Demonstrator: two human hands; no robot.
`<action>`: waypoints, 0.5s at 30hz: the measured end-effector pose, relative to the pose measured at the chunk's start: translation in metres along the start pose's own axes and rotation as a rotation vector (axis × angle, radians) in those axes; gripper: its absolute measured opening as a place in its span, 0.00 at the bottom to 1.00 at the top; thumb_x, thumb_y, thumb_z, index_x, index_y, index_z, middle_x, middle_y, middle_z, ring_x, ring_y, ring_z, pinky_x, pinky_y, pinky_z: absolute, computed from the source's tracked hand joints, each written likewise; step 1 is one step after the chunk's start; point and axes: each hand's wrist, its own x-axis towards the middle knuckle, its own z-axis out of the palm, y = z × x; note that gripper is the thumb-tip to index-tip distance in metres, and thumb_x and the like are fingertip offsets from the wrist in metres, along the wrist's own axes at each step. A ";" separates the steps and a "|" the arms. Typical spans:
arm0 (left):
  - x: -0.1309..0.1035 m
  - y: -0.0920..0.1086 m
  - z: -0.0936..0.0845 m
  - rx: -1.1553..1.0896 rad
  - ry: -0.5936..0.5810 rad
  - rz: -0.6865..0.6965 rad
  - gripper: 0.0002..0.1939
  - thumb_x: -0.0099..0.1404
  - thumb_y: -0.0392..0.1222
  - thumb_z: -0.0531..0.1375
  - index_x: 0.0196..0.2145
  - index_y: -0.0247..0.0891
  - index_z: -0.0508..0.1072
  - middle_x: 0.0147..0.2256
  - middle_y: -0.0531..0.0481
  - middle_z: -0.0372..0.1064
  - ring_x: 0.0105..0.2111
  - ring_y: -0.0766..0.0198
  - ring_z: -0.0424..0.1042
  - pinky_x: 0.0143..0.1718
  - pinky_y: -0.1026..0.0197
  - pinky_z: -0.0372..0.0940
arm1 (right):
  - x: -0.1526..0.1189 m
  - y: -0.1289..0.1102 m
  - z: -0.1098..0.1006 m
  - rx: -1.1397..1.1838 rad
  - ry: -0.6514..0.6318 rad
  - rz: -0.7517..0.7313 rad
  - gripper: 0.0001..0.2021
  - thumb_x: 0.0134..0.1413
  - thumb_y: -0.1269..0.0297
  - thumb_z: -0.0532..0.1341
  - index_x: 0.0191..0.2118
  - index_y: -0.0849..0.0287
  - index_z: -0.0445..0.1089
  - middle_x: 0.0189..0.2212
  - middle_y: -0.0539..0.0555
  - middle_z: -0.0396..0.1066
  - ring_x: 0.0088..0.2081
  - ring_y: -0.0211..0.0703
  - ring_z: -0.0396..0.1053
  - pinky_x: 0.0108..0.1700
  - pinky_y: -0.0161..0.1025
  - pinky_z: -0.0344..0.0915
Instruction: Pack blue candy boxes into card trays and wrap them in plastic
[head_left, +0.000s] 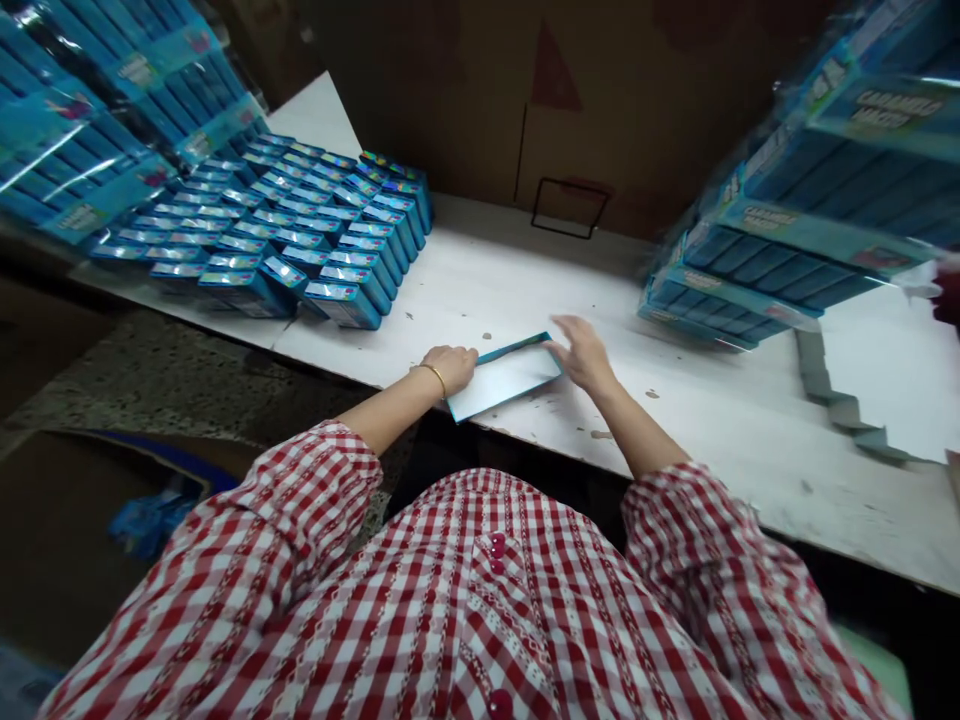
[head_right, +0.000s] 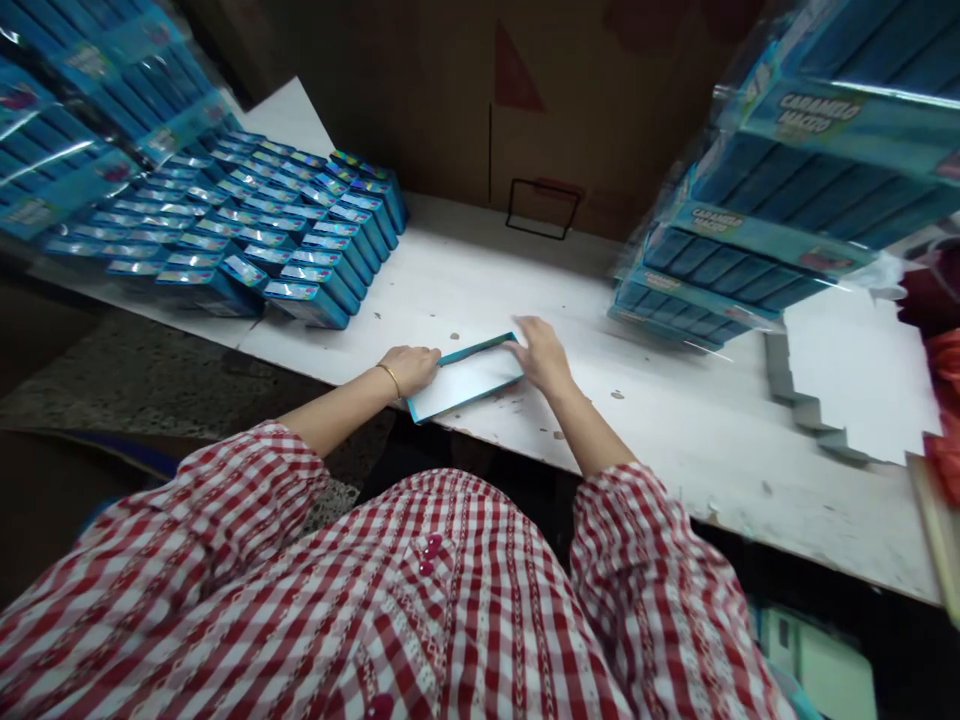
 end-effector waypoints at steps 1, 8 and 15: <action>-0.002 -0.001 0.001 -0.023 0.026 -0.026 0.17 0.65 0.46 0.48 0.45 0.34 0.67 0.43 0.37 0.70 0.43 0.49 0.71 0.40 0.52 0.64 | -0.011 0.005 0.000 0.088 0.074 0.139 0.22 0.60 0.57 0.48 0.55 0.62 0.60 0.48 0.61 0.66 0.47 0.47 0.64 0.47 0.42 0.62; 0.002 0.017 0.012 -0.201 0.069 -0.095 0.17 0.63 0.39 0.49 0.49 0.35 0.62 0.41 0.38 0.71 0.42 0.51 0.72 0.39 0.54 0.65 | -0.040 -0.042 0.046 0.206 0.022 0.382 0.28 0.57 0.58 0.46 0.61 0.65 0.48 0.47 0.64 0.63 0.47 0.50 0.64 0.45 0.45 0.64; 0.003 0.033 0.012 -0.406 0.087 -0.329 0.18 0.60 0.33 0.49 0.48 0.28 0.63 0.40 0.33 0.71 0.43 0.49 0.72 0.39 0.55 0.65 | 0.011 -0.069 0.061 0.171 0.041 0.227 0.30 0.47 0.73 0.48 0.60 0.67 0.52 0.48 0.66 0.61 0.49 0.52 0.61 0.50 0.47 0.60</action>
